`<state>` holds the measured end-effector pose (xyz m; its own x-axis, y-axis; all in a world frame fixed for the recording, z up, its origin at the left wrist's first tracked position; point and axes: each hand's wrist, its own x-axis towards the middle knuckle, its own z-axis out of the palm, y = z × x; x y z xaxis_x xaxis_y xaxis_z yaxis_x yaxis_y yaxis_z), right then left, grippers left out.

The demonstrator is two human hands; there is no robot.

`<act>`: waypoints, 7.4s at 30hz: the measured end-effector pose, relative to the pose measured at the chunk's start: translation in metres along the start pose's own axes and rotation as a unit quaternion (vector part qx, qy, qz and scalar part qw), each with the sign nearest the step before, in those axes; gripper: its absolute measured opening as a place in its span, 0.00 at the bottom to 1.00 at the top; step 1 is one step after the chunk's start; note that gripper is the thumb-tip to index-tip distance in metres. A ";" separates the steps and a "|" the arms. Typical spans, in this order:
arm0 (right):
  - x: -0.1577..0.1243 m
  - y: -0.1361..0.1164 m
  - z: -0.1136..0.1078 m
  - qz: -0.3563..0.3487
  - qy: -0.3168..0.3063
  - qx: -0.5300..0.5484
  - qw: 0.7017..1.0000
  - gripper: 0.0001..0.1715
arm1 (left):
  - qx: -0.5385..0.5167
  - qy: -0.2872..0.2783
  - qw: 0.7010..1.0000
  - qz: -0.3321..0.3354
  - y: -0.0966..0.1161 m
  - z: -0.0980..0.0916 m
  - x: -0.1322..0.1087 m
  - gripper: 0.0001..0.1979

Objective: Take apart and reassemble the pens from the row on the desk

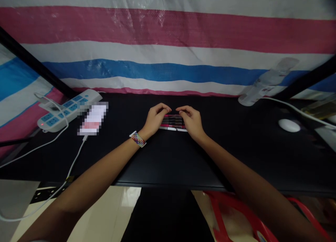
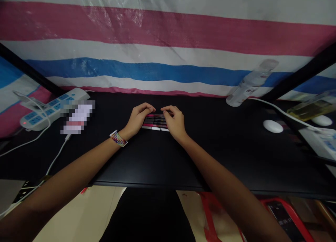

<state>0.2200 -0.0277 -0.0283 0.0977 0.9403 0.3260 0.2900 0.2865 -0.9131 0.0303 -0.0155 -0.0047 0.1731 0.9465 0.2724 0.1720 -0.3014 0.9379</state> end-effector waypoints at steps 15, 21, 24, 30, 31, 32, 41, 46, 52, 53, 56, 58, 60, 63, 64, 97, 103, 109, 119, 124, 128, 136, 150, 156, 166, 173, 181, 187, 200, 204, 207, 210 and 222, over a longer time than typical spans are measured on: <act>-0.012 -0.034 -0.016 -0.251 -0.153 -0.156 0.943 0.12 | -0.012 0.026 1.000 -0.012 -0.002 -0.008 0.005 0.08; -0.020 -0.044 -0.015 -0.318 -0.236 -0.173 0.902 0.12 | -0.042 0.041 0.998 -0.026 -0.005 -0.008 0.006 0.10; -0.018 -0.043 -0.018 -0.327 -0.240 -0.192 0.894 0.06 | -0.041 0.037 0.998 -0.022 -0.004 -0.009 0.006 0.10; -0.014 -0.039 -0.022 -0.346 -0.278 -0.215 0.870 0.04 | 0.017 0.014 0.999 0.037 0.002 -0.013 0.004 0.10; -0.013 -0.039 -0.023 -0.347 -0.276 -0.210 0.871 0.04 | 0.019 0.009 0.998 0.053 0.004 -0.014 0.003 0.10; -0.012 -0.040 -0.024 -0.347 -0.271 -0.204 0.875 0.05 | 0.017 -0.001 0.998 0.068 0.005 -0.015 0.002 0.11; 0.005 -0.031 -0.038 -0.257 -0.164 -0.178 0.936 0.10 | 0.045 -0.059 0.987 0.141 0.009 -0.015 -0.001 0.11; 0.013 -0.021 -0.039 -0.137 -0.113 -0.081 0.981 0.10 | 0.047 -0.005 0.990 0.131 0.001 -0.013 0.002 0.07; 0.020 -0.019 -0.040 0.095 -0.120 0.187 0.970 0.16 | 0.045 0.048 0.989 0.134 -0.005 -0.017 0.007 0.06; 0.020 -0.019 -0.040 0.109 -0.113 0.208 0.965 0.16 | 0.048 0.050 0.988 0.137 -0.005 -0.018 0.007 0.06; 0.021 -0.018 -0.038 0.116 -0.095 0.244 0.958 0.17 | 0.052 0.039 0.989 0.136 -0.006 -0.018 0.007 0.06; 0.021 -0.016 -0.036 0.109 -0.094 0.251 0.957 0.17 | 0.051 0.029 0.990 0.130 -0.007 -0.019 0.006 0.09; 0.020 -0.014 -0.034 0.102 -0.099 0.249 0.958 0.17 | 0.042 0.023 0.991 0.123 -0.008 -0.019 0.006 0.14; 0.020 -0.011 -0.033 0.098 -0.094 0.248 0.959 0.16 | 0.014 0.015 0.994 0.104 -0.008 -0.020 0.008 0.13; 0.020 -0.011 -0.033 0.099 -0.088 0.250 0.959 0.16 | 0.004 0.015 0.995 0.101 -0.008 -0.020 0.008 0.10; 0.027 -0.007 -0.037 0.135 -0.055 0.276 0.950 0.21 | 0.027 0.031 0.996 0.080 -0.013 -0.031 0.017 0.23; 0.025 -0.009 -0.038 0.126 -0.055 0.273 0.952 0.17 | 0.034 0.065 0.994 0.085 -0.013 -0.033 0.019 0.27; 0.025 -0.015 -0.040 0.164 -0.068 0.300 0.937 0.14 | -0.046 0.067 0.995 0.060 -0.020 -0.034 0.023 0.11; 0.030 -0.007 -0.041 0.142 -0.008 0.278 0.950 0.10 | -0.064 0.086 0.993 0.053 -0.025 -0.037 0.025 0.07; 0.031 -0.005 -0.043 0.128 0.018 0.273 0.953 0.09 | -0.064 0.092 0.992 0.055 -0.029 -0.037 0.028 0.08; 0.032 -0.001 -0.044 0.133 0.017 0.256 0.957 0.10 | -0.062 0.092 0.992 0.059 -0.030 -0.037 0.028 0.07; 0.033 0.002 -0.044 0.138 0.000 0.250 0.958 0.14 | -0.047 0.085 0.993 0.064 -0.029 -0.037 0.027 0.08; 0.035 -0.002 -0.045 0.158 0.036 0.302 0.939 0.08 | -0.056 0.095 0.992 0.062 -0.030 -0.039 0.029 0.09; 0.035 -0.002 -0.045 0.156 0.042 0.307 0.938 0.08 | -0.055 0.103 0.991 0.066 -0.032 -0.040 0.030 0.08; 0.039 0.003 -0.045 0.155 0.067 0.298 0.940 0.08 | -0.085 0.121 0.987 0.062 -0.033 -0.041 0.030 0.08; 0.038 0.001 -0.046 0.161 0.080 0.303 0.936 0.08 | -0.088 0.122 0.986 0.068 -0.033 -0.042 0.031 0.08; 0.038 0.003 -0.047 0.157 0.074 0.287 0.942 0.08 | -0.085 0.124 0.986 0.072 -0.032 -0.041 0.031 0.08; 0.036 0.002 -0.045 0.149 0.075 0.280 0.946 0.08 | -0.076 0.115 0.988 0.067 -0.028 -0.039 0.029 0.08; 0.025 -0.007 -0.037 0.119 -0.026 0.243 0.962 0.12 | 0.081 0.025 0.994 0.071 -0.014 -0.035 0.017 0.23; 0.025 -0.008 -0.037 0.122 -0.025 0.260 0.958 0.10 | 0.002 0.026 0.995 0.094 -0.016 -0.033 0.019 0.07; 0.024 -0.009 -0.036 0.128 -0.029 0.265 0.955 0.09 | -0.039 0.016 0.996 0.085 -0.019 -0.032 0.020 0.08; 0.024 -0.009 -0.034 0.131 -0.029 0.261 0.956 0.09 | -0.045 0.001 0.996 0.075 -0.020 -0.031 0.020 0.08; 0.023 -0.011 -0.032 0.122 -0.021 0.282 0.951 0.09 | -0.015 0.023 0.993 0.115 -0.020 -0.031 0.020 0.22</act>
<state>0.2493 -0.0150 -0.0031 0.0547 0.9947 0.0876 -0.2942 0.0999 -0.9505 0.0008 0.0131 -0.0112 0.1604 0.8572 0.4895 0.1039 -0.5078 0.8552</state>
